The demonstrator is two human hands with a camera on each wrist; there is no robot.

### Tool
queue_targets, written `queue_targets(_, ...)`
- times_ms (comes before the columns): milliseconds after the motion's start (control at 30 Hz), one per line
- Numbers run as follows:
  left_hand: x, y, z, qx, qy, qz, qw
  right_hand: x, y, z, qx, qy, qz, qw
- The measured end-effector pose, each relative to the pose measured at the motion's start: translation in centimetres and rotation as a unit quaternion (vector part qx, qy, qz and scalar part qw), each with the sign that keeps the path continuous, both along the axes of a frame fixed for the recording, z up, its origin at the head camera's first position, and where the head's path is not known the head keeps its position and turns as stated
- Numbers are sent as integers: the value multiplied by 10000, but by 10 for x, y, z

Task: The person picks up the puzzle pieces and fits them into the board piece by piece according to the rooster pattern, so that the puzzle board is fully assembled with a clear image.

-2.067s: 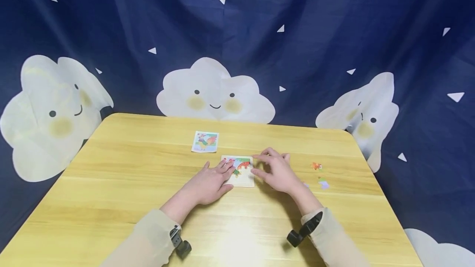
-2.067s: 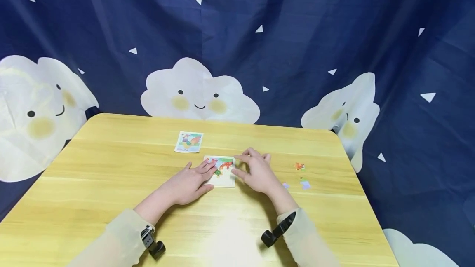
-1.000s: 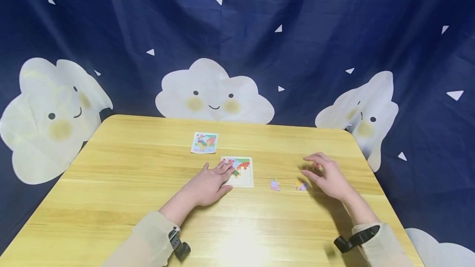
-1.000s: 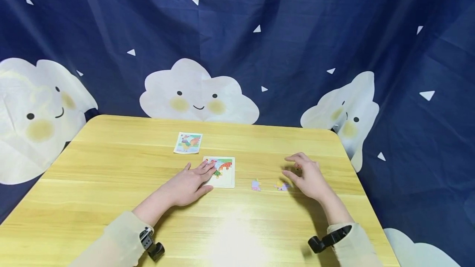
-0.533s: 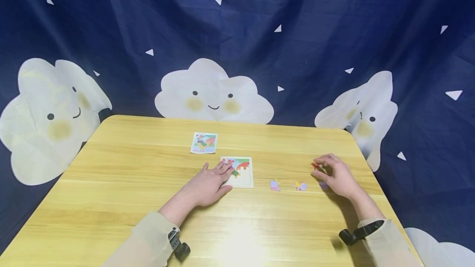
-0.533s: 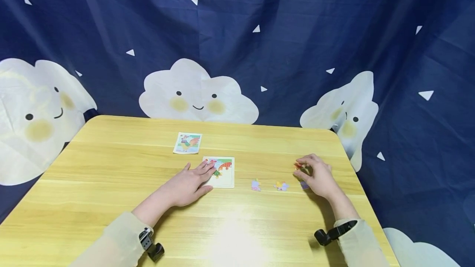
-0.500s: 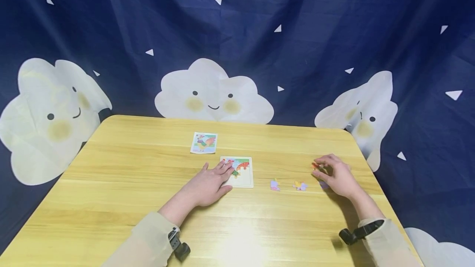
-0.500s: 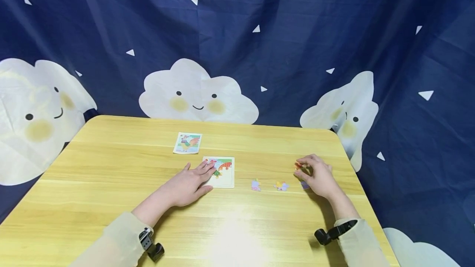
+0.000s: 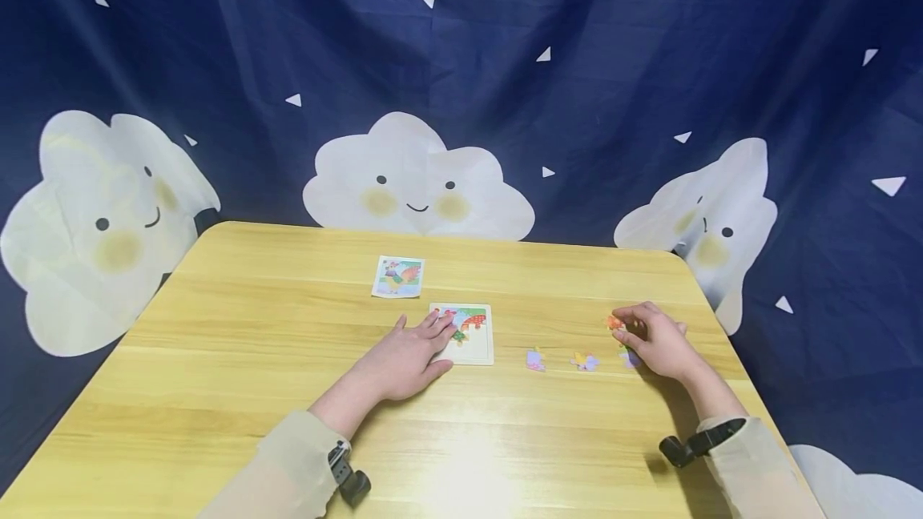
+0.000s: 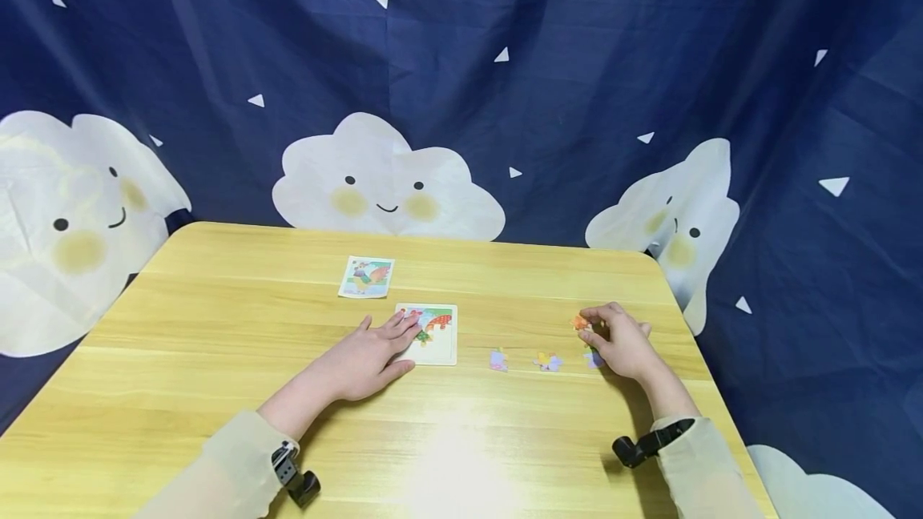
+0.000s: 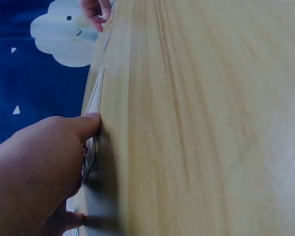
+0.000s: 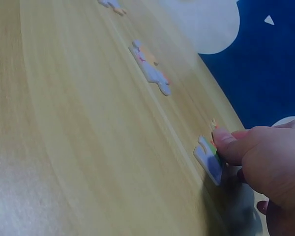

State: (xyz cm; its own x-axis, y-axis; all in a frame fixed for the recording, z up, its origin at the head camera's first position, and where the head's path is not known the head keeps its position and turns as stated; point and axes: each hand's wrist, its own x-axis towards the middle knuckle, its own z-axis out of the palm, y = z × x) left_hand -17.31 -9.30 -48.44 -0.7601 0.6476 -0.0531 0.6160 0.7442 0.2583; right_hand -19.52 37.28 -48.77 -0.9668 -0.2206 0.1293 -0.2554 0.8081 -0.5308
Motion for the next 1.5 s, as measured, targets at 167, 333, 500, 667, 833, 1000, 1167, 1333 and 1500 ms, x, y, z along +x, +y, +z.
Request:
queue_targets(167,0,1,0,-35,-25,18,10000,0,-1,3,-101,-251,-45,9996)
queue_targets(333,0,1,1,-13,-2,5,10000,1,-2,3,-130,-264,-86,9995)
queue_targets(500,0,0,0,-3,0,15,10000,2,-3,2,-130,-83,7,9999)
queue_targets(667,-1,0,-1,2,18,16,10000,3,-4,-1,25,94,82,9999)
queue_targets(833,0,1,-1,8,-8,22,10000,6,-4,-4,156,130,130,9997)
queue_targets(1000,1,1,0,-2,-32,45,10000,8,-5,0,265,111,223,9993)
queue_targets(1167,1,0,0,-3,-24,45,10000,9,-7,3,377,112,252,9989)
queue_targets(1333,1,0,-1,-1,-2,43,10000,10,-14,6,412,187,243,9987)
queue_targets(1500,0,0,-2,-15,18,45,10000,11,-27,9,347,289,341,9984)
